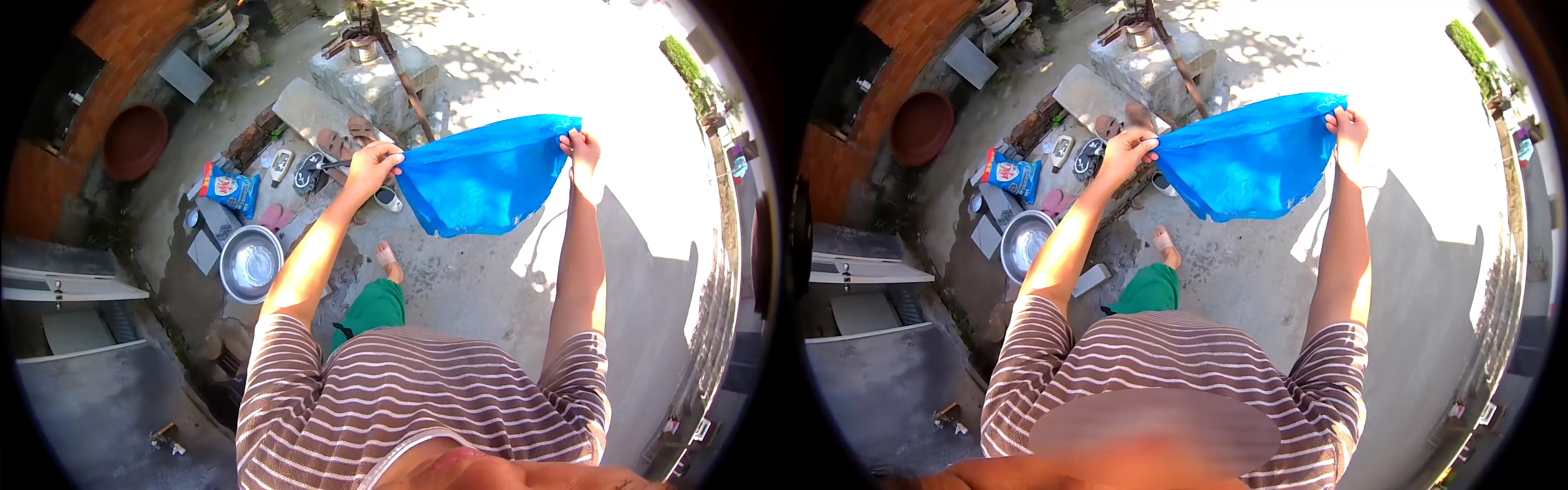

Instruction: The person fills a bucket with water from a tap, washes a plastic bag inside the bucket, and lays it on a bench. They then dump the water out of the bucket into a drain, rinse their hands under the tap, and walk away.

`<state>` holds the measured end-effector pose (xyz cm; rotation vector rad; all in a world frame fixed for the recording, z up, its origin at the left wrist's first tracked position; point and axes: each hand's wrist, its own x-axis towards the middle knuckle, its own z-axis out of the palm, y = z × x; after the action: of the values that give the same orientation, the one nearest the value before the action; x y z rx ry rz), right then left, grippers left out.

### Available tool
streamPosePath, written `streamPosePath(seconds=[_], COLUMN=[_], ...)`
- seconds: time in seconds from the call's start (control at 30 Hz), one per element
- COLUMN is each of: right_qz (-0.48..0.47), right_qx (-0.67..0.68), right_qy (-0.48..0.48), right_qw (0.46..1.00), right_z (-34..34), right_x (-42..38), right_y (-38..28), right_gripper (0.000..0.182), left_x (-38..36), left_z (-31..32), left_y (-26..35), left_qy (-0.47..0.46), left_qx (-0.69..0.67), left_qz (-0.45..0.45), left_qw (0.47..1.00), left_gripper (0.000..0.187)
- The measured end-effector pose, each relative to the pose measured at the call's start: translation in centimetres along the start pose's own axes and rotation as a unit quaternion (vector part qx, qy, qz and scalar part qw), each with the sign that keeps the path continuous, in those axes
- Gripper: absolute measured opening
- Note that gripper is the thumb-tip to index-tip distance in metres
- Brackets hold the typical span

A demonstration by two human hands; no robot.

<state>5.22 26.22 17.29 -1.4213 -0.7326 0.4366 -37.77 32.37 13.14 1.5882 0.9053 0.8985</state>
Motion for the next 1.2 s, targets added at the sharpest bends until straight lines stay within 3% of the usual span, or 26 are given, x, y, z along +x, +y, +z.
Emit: streamPosePath(seconds=[0.07, 0.2, 0.27, 0.3, 0.33, 0.4, 0.47, 0.53, 0.67, 0.93, 0.97, 1.03, 1.1, 1.2], right_qz=[-0.031, 0.018, 0.001, 0.006, -0.011, -0.025, -0.035, -0.021, -0.029, 0.046, 0.069, 0.048, 0.054, 0.064], right_qx=[0.036, -0.026, 0.003, 0.001, 0.007, 0.015, 0.027, 0.032, 0.056, 0.094, 0.119, 0.117, 0.042, -0.037], right_qy=[-0.021, -0.002, -0.019, -0.021, -0.03, -0.038, -0.082, -0.114, -0.173, -0.263, -0.265, -0.334, -0.371, -0.415], right_qw=[0.999, 0.999, 1.0, 1.0, 0.999, 0.999, 0.996, 0.993, 0.983, 0.959, 0.954, 0.934, 0.926, 0.907], right_z=[1.0, 6.9, 10.0, 11.4, 13.1, 16.8, 20.4, 24.2, 33.3, 54.9, 58.3, 64.1, 67.6, 69.4], right_x=[4.8, 12.3, 15.4, 17.0, 19.0, 22.8, 25.4, 28.3, 35.5, 51.7, 54.1, 58.1, 58.4, 57.4], right_y=[1.2, -0.9, -1.3, -1.1, -0.9, -0.8, -0.9, -1.2, 0.8, 4.8, 5.9, 9.3, 12.0, 18.3], right_gripper=[0.019, 0.028, 0.024, 0.024, 0.021, 0.018, 0.009, 0.01, 0.015, 0.019, 0.019, 0.039, 0.055, 0.058], left_x=[5.1, 15.0, 19.4, 21.3, 23.0, 27.5, 30.6, 33.1, 39.9, 57.0, 59.9, 64.6, 67.6, 66.7], left_z=[-0.9, -3.1, -5.1, -6.3, -7.1, -9.1, -11.2, -13.4, -17.9, -28.1, -30.1, -31.7, -31.3, -28.4], left_y=[-0.7, -1.3, -2.1, -1.3, -0.5, -0.8, -1.1, 1.2, -0.1, 0.3, -0.2, -2.7, -5.9, -11.8], left_qy=[-0.033, 0.056, 0.122, 0.093, 0.104, 0.122, 0.149, 0.161, 0.207, 0.313, 0.325, 0.333, 0.41, 0.341], left_qx=[-0.064, 0.031, 0.169, 0.113, 0.06, 0.089, 0.029, 0.047, 0.003, 0.093, 0.089, 0.085, 0.1, 0.116], left_qz=[0.036, 0.048, 0.148, 0.096, 0.099, -0.023, 0.057, -0.068, 0.0, -0.047, -0.075, -0.124, -0.139, -0.182], left_qw=[0.997, 0.997, 0.967, 0.985, 0.988, 0.988, 0.987, 0.983, 0.978, 0.944, 0.938, 0.931, 0.896, 0.915], left_gripper=[0.012, 0.012, 0.014, 0.016, 0.017, 0.017, 0.018, 0.017, 0.016, 0.013, 0.018, 0.028, 0.054, 0.069])
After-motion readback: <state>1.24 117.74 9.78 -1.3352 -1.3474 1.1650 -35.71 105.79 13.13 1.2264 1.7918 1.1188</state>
